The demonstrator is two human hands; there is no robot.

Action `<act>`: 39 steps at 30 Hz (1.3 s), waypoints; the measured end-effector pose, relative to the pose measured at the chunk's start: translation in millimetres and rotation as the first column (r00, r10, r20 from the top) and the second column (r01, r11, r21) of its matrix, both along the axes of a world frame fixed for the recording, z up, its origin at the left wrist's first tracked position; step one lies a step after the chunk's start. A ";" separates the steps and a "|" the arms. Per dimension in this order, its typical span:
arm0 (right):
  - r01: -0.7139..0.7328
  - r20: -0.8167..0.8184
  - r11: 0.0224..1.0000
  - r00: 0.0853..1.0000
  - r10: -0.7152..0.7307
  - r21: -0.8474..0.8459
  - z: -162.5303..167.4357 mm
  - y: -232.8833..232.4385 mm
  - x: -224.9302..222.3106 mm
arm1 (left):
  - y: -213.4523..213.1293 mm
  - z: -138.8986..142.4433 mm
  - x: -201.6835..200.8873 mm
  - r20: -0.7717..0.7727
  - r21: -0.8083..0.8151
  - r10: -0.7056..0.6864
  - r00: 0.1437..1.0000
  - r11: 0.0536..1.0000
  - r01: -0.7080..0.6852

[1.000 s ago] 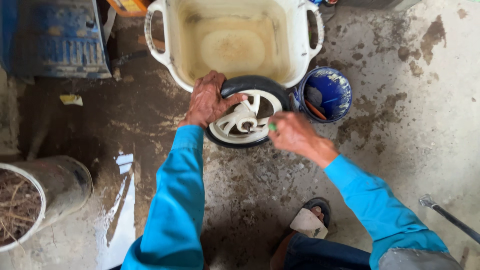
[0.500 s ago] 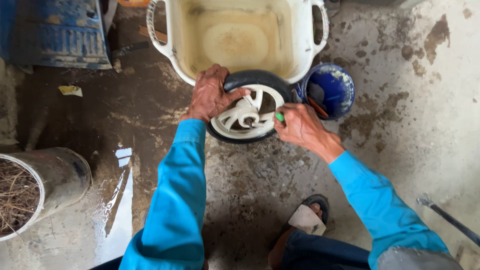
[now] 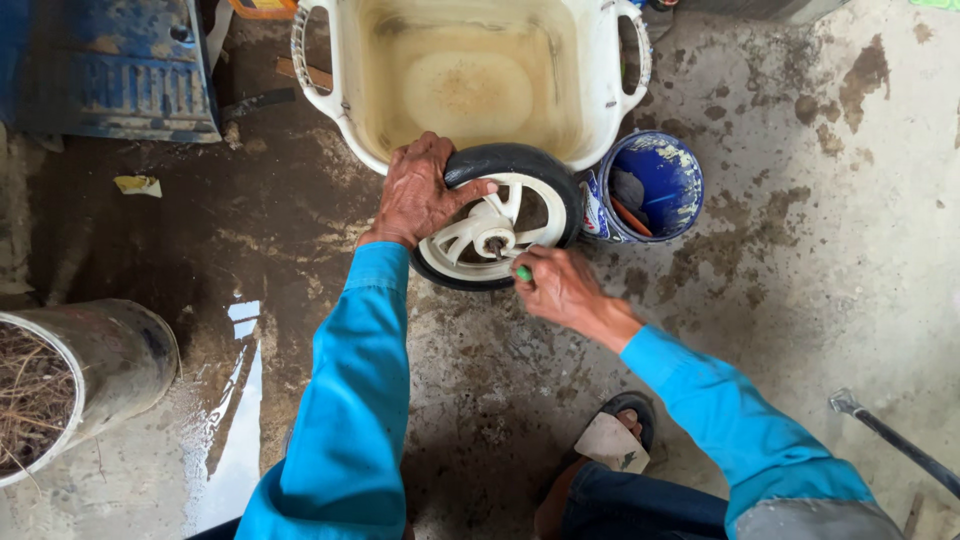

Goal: The person kneels on the floor and scrubs a small motorcycle wheel with a green brush, dipping the brush in a blue container, then wipes the tire and rim with a sponge over a white basin of water.

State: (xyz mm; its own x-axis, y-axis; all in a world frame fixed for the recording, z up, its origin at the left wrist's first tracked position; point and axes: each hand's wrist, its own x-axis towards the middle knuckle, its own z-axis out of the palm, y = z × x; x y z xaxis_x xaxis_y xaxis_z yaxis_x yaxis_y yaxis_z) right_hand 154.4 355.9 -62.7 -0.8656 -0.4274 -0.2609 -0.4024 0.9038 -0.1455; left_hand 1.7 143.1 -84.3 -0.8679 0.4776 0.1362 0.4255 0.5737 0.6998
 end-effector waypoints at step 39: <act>-0.008 -0.330 0.768 0.906 -0.265 -0.641 6.9 28.9 -2.6 | 1.5 -0.8 0.4 0.000 0.012 0.007 1.000 1.000 -0.007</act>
State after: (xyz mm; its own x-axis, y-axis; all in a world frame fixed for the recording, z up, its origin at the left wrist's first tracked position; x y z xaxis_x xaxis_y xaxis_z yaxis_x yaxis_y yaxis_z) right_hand 151.8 384.8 -55.8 -0.8911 -0.2508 0.3783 -0.4338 0.7158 -0.5472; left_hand 2.2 144.6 -85.2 -0.8714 0.4697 0.1414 0.4211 0.5687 0.7065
